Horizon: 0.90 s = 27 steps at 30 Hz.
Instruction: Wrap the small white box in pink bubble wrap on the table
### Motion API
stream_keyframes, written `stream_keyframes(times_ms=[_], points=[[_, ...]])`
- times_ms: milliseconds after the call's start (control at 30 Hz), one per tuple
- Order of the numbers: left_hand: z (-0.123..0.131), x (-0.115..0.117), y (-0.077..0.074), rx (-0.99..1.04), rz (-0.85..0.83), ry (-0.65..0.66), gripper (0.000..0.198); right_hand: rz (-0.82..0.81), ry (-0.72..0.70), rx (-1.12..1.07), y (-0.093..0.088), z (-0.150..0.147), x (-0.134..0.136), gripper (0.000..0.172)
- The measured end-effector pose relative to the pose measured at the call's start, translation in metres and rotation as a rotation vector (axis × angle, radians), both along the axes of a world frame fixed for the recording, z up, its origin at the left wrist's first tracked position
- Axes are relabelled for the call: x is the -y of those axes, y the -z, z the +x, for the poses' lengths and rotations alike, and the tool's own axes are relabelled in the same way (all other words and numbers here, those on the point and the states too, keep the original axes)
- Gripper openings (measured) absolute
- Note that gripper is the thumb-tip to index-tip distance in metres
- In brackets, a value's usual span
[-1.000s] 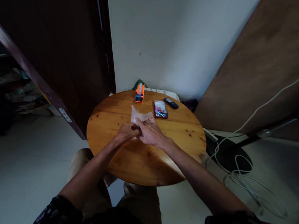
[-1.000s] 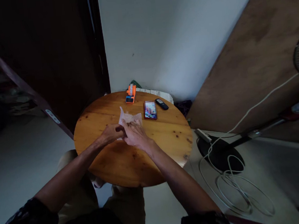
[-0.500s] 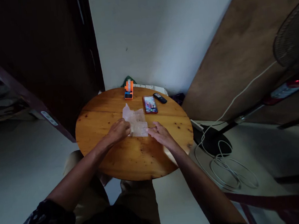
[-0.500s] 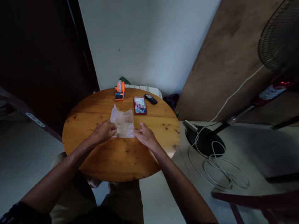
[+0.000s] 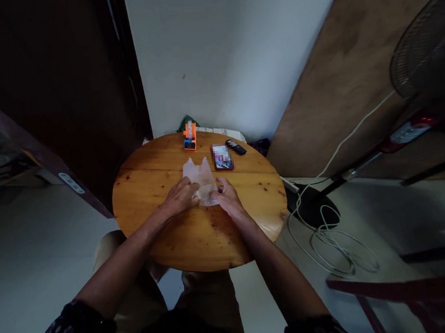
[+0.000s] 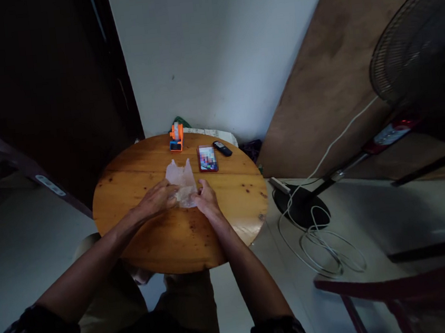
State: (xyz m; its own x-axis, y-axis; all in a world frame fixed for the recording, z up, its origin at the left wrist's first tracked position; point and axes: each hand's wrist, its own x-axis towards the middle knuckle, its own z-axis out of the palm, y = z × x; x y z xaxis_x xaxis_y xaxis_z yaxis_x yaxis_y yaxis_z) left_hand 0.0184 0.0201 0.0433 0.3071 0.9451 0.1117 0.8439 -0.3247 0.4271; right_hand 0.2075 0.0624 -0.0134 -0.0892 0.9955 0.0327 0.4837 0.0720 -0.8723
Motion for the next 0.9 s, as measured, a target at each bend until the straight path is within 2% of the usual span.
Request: stream_keyframes(times_ms=[133,233,333,467,567,733,900], points=[[0.004,-0.003,-0.009,-0.107,-0.035,0.033,0.029,-0.125,0.062,-0.201,-0.009,-0.009,0.005,0.058],[0.006,-0.005,-0.013,-0.166,-0.054,0.036,0.029,-0.126,0.04,-0.336,-0.016,-0.02,0.008,0.056],[0.006,-0.008,-0.009,-0.147,-0.07,0.023,0.031,-0.091,0.022,-0.44,-0.02,-0.03,0.009,0.055],[0.002,-0.007,0.0,-0.065,-0.029,0.023,0.046,-0.092,0.015,-0.466,-0.021,-0.031,0.01,0.052],[0.0,-0.001,0.002,-0.056,0.02,0.03,0.052,-0.11,0.061,-0.465,-0.021,-0.023,0.012,0.049],[0.002,0.004,-0.001,-0.268,0.06,0.127,0.046,-0.129,0.11,-0.469,-0.015,-0.015,0.012,0.048],[0.006,0.0,-0.01,-0.359,0.028,0.164,0.043,-0.046,0.023,-0.572,-0.007,-0.022,0.01,0.048]])
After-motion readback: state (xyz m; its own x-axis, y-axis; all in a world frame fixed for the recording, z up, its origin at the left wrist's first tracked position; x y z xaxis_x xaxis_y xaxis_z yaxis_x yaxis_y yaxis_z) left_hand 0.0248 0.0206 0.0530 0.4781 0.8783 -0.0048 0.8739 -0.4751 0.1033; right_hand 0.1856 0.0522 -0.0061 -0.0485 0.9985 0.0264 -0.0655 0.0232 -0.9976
